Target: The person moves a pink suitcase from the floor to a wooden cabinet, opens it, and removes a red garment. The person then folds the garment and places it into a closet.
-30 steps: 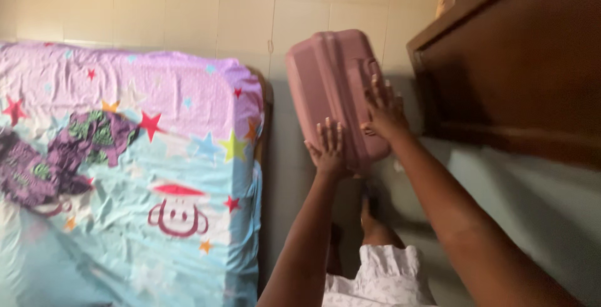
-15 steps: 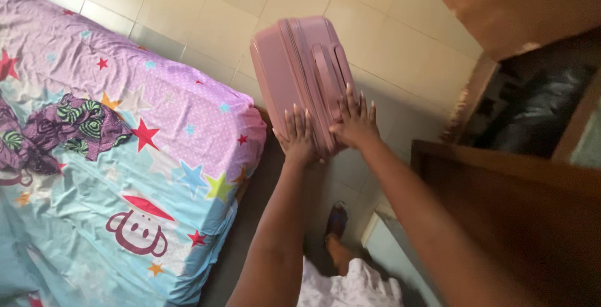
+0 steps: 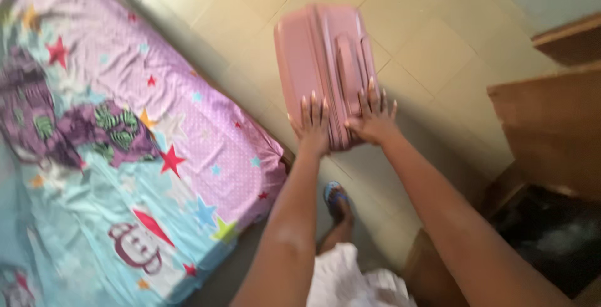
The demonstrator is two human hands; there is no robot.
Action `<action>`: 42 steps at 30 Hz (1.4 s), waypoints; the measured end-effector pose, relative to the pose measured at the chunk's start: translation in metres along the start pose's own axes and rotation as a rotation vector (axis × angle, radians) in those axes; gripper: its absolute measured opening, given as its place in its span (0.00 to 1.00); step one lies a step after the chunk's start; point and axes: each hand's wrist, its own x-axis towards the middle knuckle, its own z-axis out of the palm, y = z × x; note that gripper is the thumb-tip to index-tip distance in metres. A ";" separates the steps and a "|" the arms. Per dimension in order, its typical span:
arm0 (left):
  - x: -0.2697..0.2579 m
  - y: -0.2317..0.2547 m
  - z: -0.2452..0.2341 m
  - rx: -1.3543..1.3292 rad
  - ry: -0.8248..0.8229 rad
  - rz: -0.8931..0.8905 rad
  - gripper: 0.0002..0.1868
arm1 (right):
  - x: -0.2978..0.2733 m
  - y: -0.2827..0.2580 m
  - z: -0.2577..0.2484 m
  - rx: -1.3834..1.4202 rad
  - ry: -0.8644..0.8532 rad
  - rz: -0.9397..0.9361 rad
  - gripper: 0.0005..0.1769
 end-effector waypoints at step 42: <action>0.736 -0.241 -0.300 -0.259 -0.149 -0.490 0.83 | 0.827 -0.169 -0.367 -0.290 -0.206 -0.438 0.70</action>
